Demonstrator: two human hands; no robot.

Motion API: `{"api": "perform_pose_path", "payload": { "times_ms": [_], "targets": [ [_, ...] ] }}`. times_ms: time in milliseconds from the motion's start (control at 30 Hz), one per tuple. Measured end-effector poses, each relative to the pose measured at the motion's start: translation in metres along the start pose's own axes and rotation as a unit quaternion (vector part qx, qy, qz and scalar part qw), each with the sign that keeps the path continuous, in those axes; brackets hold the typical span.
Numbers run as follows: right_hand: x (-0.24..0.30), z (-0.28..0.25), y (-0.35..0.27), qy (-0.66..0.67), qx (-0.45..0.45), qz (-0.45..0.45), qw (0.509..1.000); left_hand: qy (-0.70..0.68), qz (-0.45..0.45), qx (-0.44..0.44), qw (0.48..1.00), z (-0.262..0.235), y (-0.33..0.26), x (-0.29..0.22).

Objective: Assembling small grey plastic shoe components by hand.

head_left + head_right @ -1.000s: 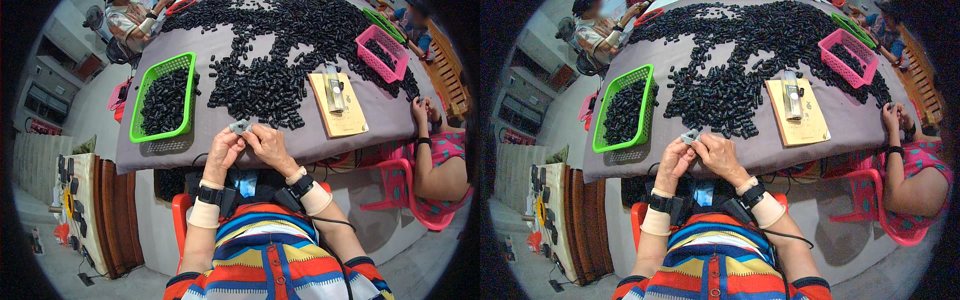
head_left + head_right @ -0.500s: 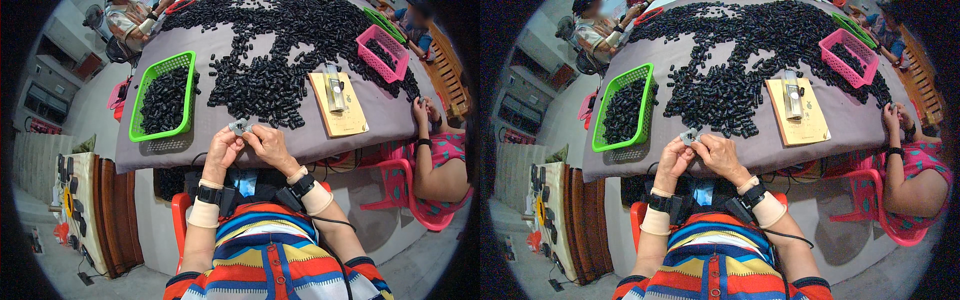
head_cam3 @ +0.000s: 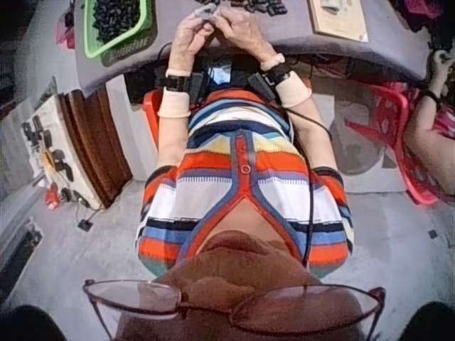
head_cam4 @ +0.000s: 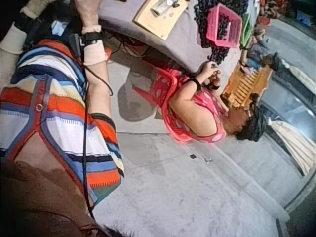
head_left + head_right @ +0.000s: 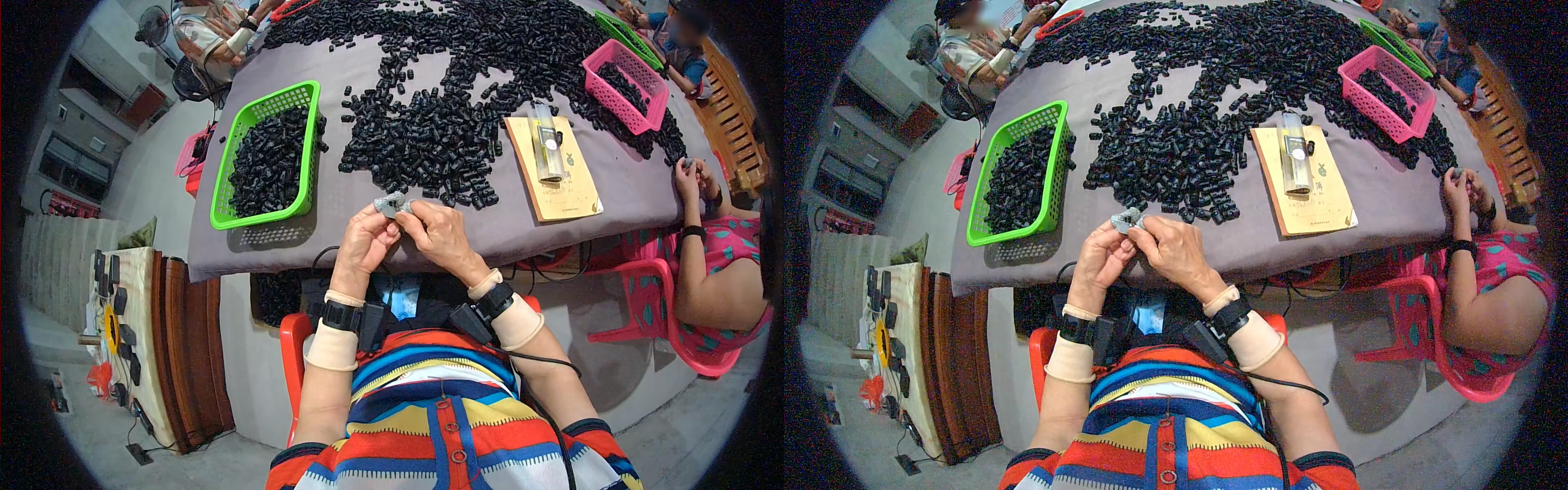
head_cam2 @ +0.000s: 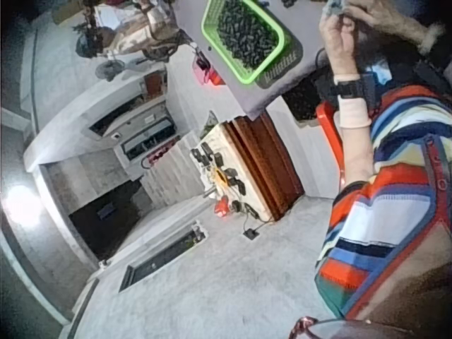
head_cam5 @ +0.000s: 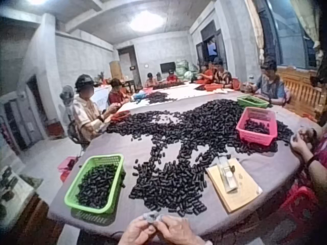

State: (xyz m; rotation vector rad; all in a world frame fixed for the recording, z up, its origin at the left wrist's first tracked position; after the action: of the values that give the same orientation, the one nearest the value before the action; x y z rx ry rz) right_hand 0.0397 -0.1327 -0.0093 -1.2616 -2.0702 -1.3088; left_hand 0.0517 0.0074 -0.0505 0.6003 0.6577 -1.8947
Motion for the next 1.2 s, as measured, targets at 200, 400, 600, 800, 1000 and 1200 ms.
{"api": "perform_pose_path", "payload": {
  "times_ms": [200,400,600,800,1000,1200],
  "targets": [
    [0.0,0.001,0.0,-0.005,-0.014,-0.005,1.0,-0.013,0.011,0.009,1.0,-0.004,0.001,0.002],
    [-0.009,-0.004,0.0,0.061,-0.049,0.064,0.995,-0.011,0.012,-0.012,1.0,0.008,-0.004,0.0],
    [-0.021,-0.003,-0.001,0.202,-0.083,0.133,0.967,0.118,0.104,-0.085,0.984,0.015,-0.02,-0.051],
    [-0.019,-0.008,0.001,0.185,-0.081,0.138,0.97,0.297,0.331,-0.254,0.859,0.0,-0.035,-0.168],
    [-0.023,-0.011,-0.001,0.183,-0.078,0.149,0.969,0.471,0.289,-0.235,0.8,0.026,-0.016,-0.111],
    [-0.015,-0.009,-0.001,0.206,-0.076,0.163,0.962,0.67,0.246,-0.15,0.684,0.031,0.018,-0.03]
  ]
}}
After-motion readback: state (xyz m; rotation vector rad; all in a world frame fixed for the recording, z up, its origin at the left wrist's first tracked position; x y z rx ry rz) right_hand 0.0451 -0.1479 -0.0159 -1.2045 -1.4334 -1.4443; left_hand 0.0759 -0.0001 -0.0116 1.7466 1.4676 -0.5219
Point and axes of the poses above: each hand's wrist, its own y-axis towards the middle knuckle, its own z-axis out of the palm, x = y × z, the point moved 4 cm from there along y, towards the middle knuckle, and after that the axes turned 1 degree about y, right-handed, at the moved point
